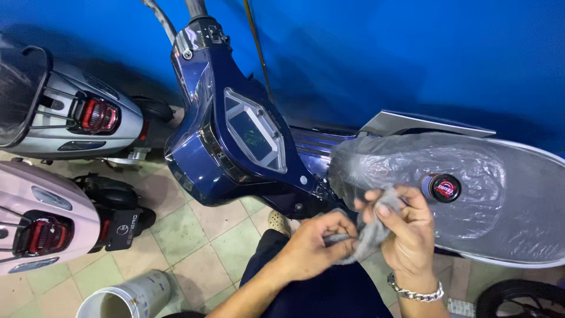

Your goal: The person wipes various parts of a red and white scooter with a cloth, including the handlebars, dashboard, and body panels, then applies a substance from a tin to the front of a blue scooter with a rag.

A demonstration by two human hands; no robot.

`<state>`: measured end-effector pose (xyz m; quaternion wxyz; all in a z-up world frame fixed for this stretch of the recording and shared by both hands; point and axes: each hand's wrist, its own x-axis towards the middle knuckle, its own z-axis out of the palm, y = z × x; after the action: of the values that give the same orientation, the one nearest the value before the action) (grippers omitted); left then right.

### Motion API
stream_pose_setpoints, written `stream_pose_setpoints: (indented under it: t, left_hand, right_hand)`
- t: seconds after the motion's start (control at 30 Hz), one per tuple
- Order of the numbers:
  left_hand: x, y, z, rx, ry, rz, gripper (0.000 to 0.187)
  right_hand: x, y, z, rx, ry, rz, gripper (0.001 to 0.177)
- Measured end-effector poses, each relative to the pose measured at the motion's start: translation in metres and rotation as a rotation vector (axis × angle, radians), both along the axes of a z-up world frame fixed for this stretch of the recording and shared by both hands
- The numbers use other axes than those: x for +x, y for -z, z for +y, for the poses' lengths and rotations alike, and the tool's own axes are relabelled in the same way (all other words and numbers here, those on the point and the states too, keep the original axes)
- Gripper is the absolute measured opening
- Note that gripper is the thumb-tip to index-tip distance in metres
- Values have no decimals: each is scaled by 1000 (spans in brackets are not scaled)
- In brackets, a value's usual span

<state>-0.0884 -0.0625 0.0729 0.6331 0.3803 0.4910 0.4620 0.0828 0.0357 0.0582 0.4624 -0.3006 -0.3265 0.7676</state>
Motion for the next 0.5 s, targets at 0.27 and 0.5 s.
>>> stream_pose_setpoints:
  t: [0.27, 0.5]
  left_hand:
    - [-9, 13, -9, -52, -18, -36, 13]
    - [-22, -25, 1, 22, -205, 252, 15]
  right_hand:
    - [-19, 22, -8, -54, 74, -217, 14]
    - [-9, 13, 8, 69, -4, -240, 41]
